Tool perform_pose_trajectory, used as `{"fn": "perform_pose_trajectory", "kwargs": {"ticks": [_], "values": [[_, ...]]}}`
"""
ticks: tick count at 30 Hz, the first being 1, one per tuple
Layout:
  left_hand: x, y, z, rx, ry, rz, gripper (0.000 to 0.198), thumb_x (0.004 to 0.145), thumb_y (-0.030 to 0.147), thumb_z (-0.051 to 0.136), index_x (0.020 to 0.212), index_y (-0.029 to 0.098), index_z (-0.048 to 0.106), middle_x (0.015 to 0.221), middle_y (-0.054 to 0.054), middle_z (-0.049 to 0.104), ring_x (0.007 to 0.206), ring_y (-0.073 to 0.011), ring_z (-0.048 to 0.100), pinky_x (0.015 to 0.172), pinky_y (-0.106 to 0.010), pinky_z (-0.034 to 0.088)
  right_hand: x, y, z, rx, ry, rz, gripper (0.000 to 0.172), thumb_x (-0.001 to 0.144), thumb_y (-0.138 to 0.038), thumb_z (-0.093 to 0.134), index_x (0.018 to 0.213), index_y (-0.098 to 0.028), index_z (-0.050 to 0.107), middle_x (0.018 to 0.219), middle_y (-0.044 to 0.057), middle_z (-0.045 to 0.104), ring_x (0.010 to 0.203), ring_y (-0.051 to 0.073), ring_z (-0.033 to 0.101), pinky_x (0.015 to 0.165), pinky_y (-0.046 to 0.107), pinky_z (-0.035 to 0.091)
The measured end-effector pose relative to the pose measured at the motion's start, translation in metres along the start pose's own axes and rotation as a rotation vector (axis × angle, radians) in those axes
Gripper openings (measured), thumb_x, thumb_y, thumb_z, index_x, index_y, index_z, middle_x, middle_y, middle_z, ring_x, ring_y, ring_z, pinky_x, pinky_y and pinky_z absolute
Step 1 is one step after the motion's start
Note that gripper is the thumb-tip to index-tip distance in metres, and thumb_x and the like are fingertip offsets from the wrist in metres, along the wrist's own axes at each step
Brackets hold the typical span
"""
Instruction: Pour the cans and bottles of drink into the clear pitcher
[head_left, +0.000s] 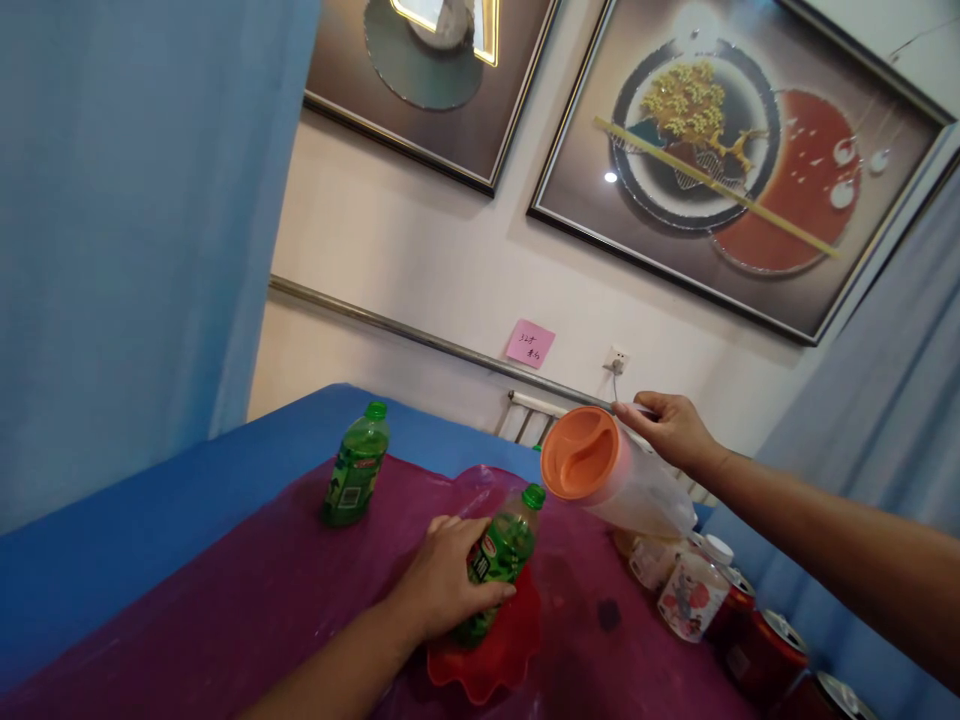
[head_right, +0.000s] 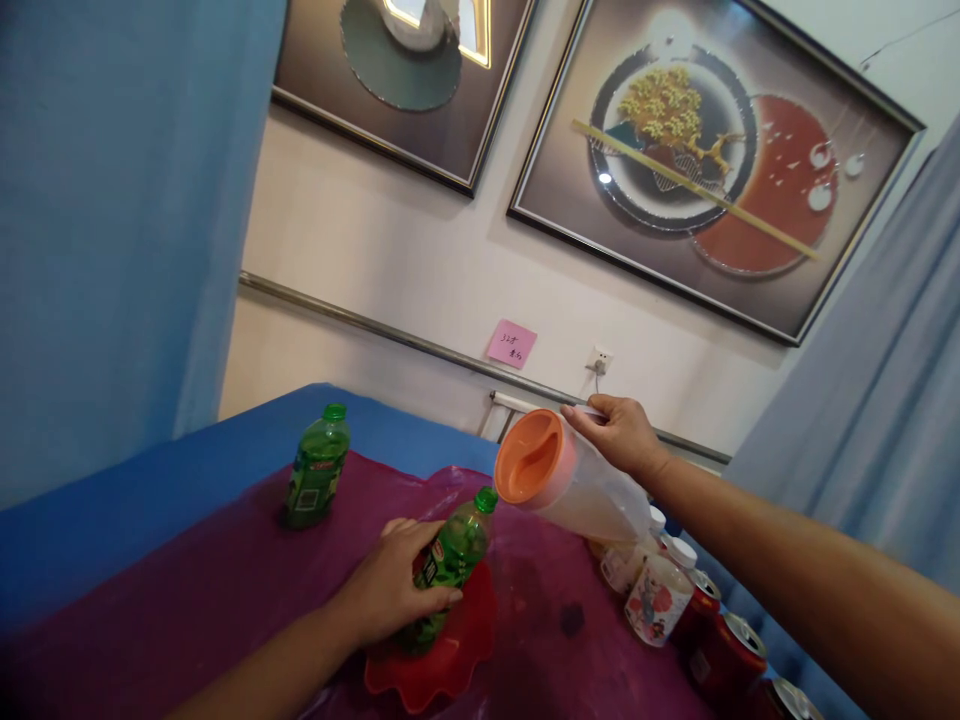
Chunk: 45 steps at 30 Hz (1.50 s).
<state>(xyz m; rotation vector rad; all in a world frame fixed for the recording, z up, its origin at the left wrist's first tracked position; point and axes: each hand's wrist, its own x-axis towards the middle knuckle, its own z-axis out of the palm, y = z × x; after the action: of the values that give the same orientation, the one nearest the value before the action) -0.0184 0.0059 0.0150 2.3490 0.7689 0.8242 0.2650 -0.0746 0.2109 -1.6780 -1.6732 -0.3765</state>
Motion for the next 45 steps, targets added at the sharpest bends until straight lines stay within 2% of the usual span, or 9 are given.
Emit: {"fn": "perform_pose_trajectory", "kwargs": {"ticks": [8, 17, 45], "values": [[-0.0008, -0.0001, 0.0011, 0.006, -0.002, -0.009, 0.052, 0.063, 0.045, 0.087, 0.109, 0.025, 0.071, 0.105, -0.004, 0.075, 0.101, -0.0294, 0.063, 0.096, -0.042, 0.038, 0.0018, -0.0039, -0.0038, -0.027, 0.006, -0.042, 0.063, 0.081, -0.072, 0.058, 0.054, -0.026, 0.026, 0.055, -0.007, 0.021, 0.051, 0.009, 0.023, 0.048, 0.027, 0.019], [-0.002, -0.0029, 0.0034, 0.006, -0.002, 0.001, 0.055, 0.064, 0.045, 0.087, 0.111, 0.024, 0.071, 0.108, -0.004, 0.075, 0.103, -0.0299, 0.063, 0.096, -0.042, 0.037, 0.0019, 0.0003, -0.0051, -0.028, -0.029, -0.028, 0.059, 0.083, -0.069, 0.058, 0.055, -0.026, 0.029, 0.057, -0.007, 0.021, 0.053, 0.01, 0.024, 0.048, 0.027, 0.019], [-0.003, 0.002, -0.0013, -0.002, -0.02, 0.002, 0.051, 0.064, 0.047, 0.086, 0.108, 0.026, 0.072, 0.105, -0.004, 0.076, 0.1, -0.0295, 0.064, 0.096, -0.042, 0.038, 0.0009, -0.0087, -0.0097, -0.039, -0.04, -0.04, 0.059, 0.082, -0.07, 0.058, 0.054, -0.025, 0.032, 0.055, -0.007, 0.024, 0.052, 0.01, 0.025, 0.046, 0.026, 0.021]]}}
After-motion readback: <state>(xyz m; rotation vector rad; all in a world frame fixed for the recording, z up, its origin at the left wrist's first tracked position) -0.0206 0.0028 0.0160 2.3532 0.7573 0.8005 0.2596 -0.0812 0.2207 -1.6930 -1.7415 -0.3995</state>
